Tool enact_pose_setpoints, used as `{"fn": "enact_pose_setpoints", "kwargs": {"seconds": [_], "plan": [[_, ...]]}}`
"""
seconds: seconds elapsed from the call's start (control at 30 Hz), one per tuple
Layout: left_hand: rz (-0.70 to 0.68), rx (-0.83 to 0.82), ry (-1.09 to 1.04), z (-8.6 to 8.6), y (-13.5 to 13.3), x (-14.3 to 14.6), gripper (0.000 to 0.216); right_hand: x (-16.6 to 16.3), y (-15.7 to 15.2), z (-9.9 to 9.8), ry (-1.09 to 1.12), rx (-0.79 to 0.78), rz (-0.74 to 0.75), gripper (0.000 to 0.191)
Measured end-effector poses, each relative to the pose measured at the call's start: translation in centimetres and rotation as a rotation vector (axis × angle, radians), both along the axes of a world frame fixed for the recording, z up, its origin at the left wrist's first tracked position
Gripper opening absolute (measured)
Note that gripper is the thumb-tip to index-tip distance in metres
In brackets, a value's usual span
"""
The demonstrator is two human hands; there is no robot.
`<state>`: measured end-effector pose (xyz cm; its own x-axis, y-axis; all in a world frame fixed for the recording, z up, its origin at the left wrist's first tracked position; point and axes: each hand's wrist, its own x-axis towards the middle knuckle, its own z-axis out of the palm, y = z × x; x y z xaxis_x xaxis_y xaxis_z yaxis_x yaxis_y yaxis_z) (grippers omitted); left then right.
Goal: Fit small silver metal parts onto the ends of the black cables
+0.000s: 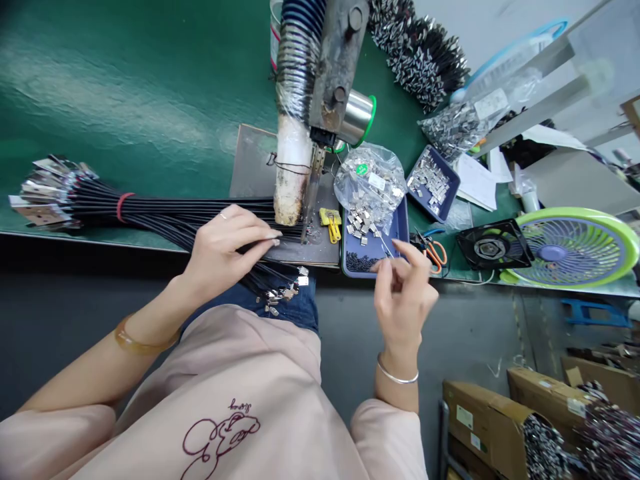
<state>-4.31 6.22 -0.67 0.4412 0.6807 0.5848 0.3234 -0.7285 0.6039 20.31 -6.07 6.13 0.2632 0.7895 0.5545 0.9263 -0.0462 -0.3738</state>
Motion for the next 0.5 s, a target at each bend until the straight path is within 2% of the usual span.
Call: {"fn": "enact_pose_setpoints", "kwargs": {"seconds": [0.07, 0.13, 0.23, 0.3, 0.4, 0.5], "plan": [[-0.129, 0.009, -0.009, -0.1, -0.5, 0.2, 0.018, 1.6, 1.3, -1.1, 0.031, -0.198, -0.018, 0.019], [-0.237, 0.017, 0.006, -0.2, -0.8, 0.6, 0.018, 3.0, 2.9, -2.4, 0.006, -0.271, -0.045, 0.013], [-0.308, -0.018, 0.020, 0.0, -0.9, 1.1, 0.019, 3.6, 4.8, -3.8, -0.085, -0.343, -0.007, 0.014], [-0.331, -0.140, 0.030, 0.5, -0.8, 1.1, 0.024, 3.2, 5.5, -4.0, -0.193, -0.402, 0.035, 0.013], [-0.337, -0.420, 0.036, 1.5, -0.9, 0.8, 0.032, 2.1, 5.9, -3.5, -0.422, -0.487, 0.058, 0.011], [-0.326, -0.690, -0.051, 1.8, -1.2, 0.6, 0.020, 1.5, 6.2, -3.1, -0.595, -0.571, 0.103, 0.015]]}}
